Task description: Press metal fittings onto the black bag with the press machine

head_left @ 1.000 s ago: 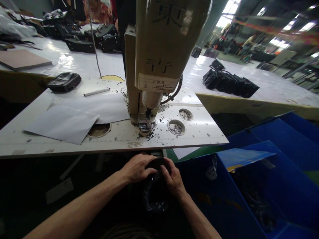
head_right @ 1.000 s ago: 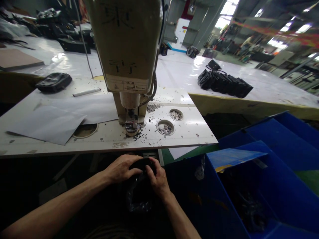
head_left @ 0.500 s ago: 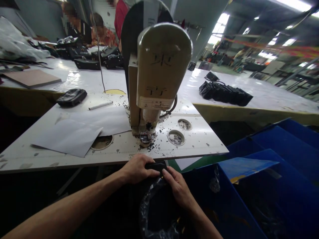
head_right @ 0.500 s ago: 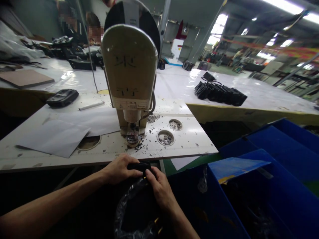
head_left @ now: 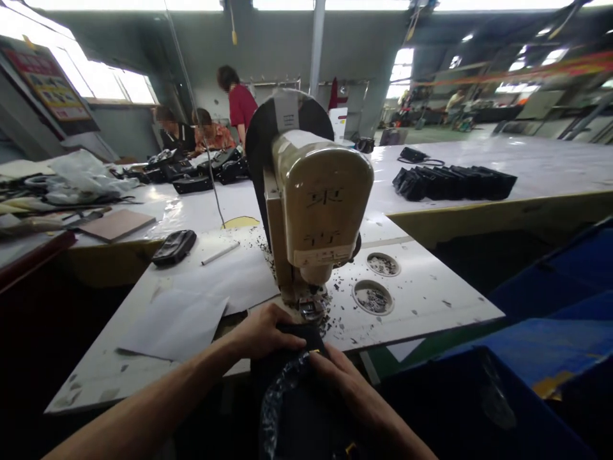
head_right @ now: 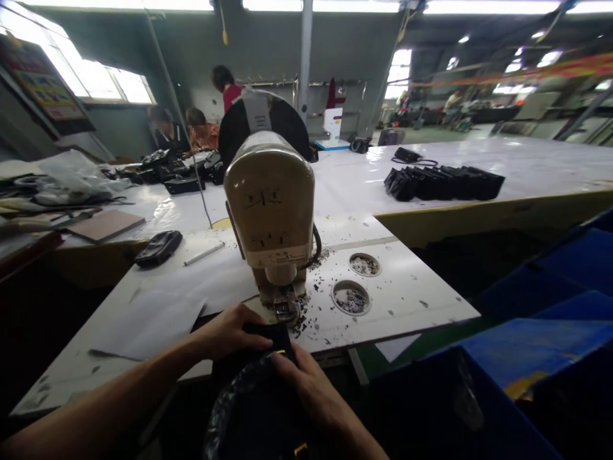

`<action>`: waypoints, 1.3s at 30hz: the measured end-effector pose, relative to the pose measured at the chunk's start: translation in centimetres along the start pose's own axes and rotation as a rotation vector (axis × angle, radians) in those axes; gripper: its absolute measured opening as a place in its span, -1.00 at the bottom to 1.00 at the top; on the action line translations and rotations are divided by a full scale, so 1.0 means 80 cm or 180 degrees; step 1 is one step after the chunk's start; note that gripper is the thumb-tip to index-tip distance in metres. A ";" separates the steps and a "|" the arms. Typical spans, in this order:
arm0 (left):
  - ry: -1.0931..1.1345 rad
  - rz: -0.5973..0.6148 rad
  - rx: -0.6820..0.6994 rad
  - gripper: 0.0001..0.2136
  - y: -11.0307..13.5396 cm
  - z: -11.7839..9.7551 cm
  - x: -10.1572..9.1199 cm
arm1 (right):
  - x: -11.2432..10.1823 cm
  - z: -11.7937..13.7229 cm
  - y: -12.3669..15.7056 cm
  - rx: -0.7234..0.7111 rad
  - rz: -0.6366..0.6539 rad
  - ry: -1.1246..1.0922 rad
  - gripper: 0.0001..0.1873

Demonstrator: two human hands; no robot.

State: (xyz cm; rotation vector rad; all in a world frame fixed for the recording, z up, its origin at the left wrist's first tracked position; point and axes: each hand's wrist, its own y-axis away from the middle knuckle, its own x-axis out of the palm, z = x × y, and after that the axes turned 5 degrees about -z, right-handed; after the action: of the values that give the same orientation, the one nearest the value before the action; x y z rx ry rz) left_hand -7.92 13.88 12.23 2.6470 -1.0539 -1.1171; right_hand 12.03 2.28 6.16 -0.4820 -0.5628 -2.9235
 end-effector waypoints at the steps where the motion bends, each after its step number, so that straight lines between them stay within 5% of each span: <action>1: 0.0009 0.0058 -0.0018 -0.67 -0.004 0.001 -0.006 | 0.004 0.004 -0.003 0.0045 0.0100 -0.0159 -0.52; 16: 0.0174 0.0509 -0.0139 -0.60 -0.058 0.007 -0.029 | 0.002 0.008 -0.039 0.0381 -0.0042 -0.0757 -0.49; 39: 0.0370 0.0718 -0.0202 -0.59 -0.069 0.007 -0.036 | -0.005 0.024 -0.047 0.0753 0.0002 -0.0582 -0.42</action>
State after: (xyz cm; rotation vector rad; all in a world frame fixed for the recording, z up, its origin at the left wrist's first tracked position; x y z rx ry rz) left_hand -6.62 20.00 11.79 2.4368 -1.2345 -0.9241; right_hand 12.24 6.54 6.43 -0.7200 -0.9172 -2.7782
